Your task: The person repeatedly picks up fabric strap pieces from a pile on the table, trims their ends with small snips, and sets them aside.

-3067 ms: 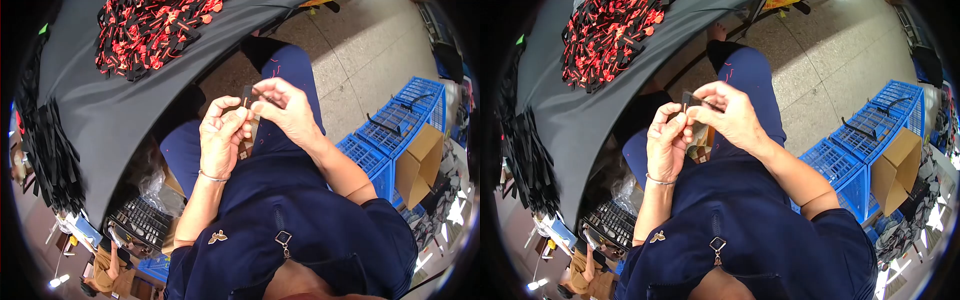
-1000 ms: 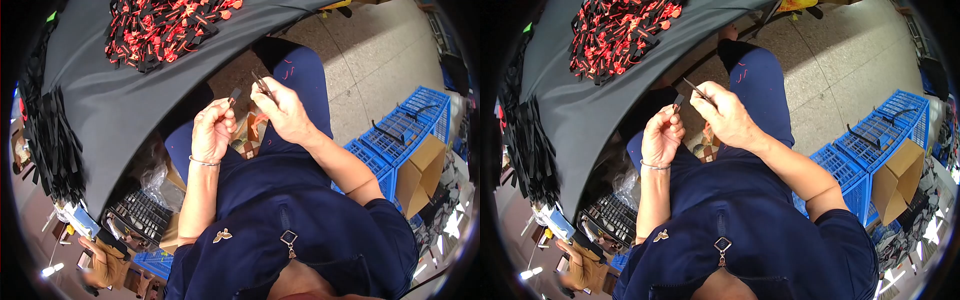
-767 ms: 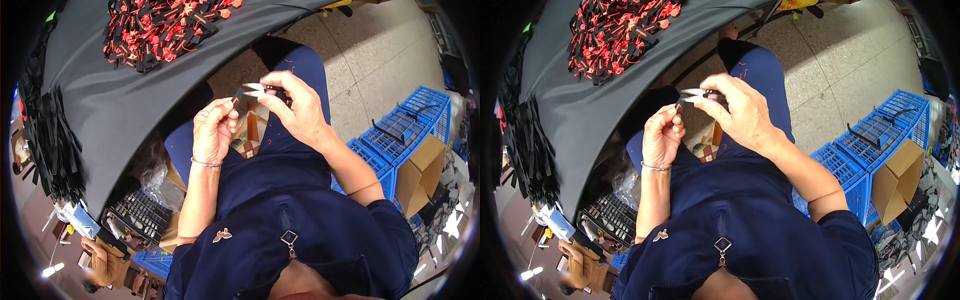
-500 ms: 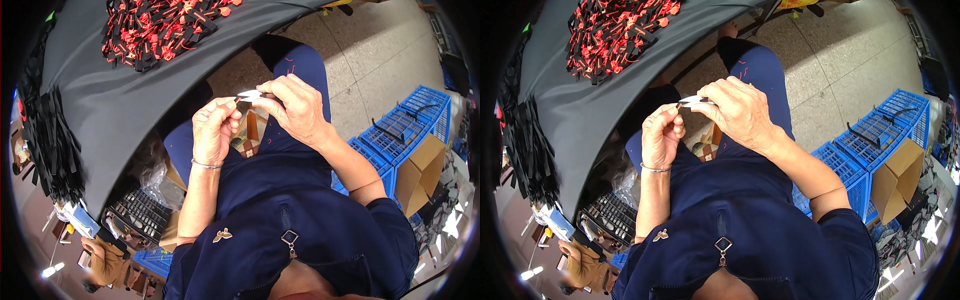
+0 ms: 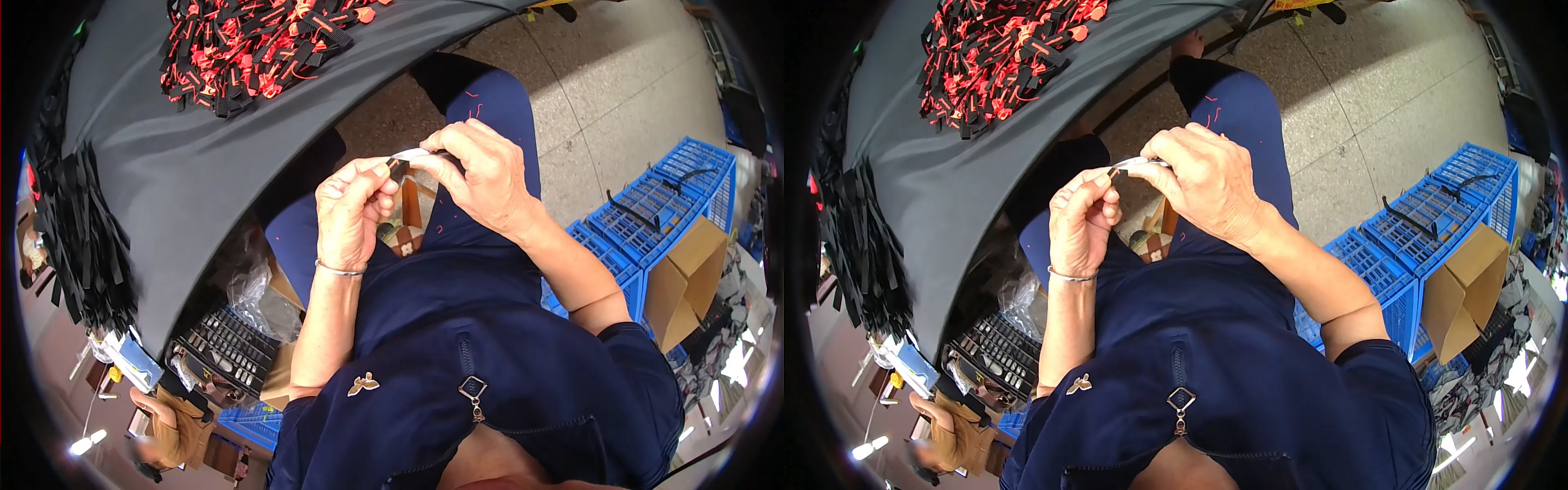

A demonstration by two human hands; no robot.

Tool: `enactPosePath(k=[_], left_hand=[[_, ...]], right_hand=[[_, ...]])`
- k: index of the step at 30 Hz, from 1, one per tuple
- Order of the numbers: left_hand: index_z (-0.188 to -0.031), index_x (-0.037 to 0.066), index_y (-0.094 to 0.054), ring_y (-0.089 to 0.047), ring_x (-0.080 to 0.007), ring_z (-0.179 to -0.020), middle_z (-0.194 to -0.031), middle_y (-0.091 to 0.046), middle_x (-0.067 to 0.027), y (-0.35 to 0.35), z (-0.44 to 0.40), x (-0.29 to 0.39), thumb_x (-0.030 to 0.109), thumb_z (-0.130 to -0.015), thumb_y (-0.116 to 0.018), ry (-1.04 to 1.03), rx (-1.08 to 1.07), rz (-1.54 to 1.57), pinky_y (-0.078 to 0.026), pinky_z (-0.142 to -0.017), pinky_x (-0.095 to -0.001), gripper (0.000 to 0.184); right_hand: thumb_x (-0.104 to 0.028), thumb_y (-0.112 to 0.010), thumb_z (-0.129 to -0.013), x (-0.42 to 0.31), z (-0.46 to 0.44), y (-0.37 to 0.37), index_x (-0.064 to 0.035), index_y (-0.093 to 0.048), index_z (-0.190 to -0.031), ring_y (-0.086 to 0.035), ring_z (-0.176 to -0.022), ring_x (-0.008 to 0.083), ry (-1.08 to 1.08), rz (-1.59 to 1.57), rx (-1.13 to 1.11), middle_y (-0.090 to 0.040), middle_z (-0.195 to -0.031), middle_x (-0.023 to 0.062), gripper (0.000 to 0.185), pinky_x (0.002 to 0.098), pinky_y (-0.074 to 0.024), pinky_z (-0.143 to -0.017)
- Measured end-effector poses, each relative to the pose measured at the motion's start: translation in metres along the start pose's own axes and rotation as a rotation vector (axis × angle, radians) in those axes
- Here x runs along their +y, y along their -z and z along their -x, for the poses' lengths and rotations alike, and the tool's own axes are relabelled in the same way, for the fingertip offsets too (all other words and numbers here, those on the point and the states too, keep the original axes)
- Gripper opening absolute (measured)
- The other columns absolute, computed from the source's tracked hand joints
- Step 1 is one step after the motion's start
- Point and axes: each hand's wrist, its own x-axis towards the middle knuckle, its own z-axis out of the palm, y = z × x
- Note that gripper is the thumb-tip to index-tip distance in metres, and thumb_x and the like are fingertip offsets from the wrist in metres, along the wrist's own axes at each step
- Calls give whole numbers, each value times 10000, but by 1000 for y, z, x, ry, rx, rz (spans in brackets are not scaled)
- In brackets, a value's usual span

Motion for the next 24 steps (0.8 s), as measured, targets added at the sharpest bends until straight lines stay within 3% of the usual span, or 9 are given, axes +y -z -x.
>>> enactPosePath(k=[9,24], left_hand=[[-1019,-40,-634,-506,-105,-582,-717,-585,-43,6,-6,-5,98,-886,-593,73,-42,182,-405,-531,-238,196],[-1027,-41,-635,-496,-100,-589,-718,-581,-37,3,-5,-4,95,-892,-583,70,-51,168,-407,-538,-233,199]], right_hand=[[-247,-775,-750,2,0,6,-101,-645,-835,-593,-626,193,-9,-5,14,-629,-717,12,213,306,-470,-531],[-259,-777,-724,3,4,3,-122,-654,-827,-599,-640,178,41,32,51,-626,-723,-9,211,300,-458,-516]])
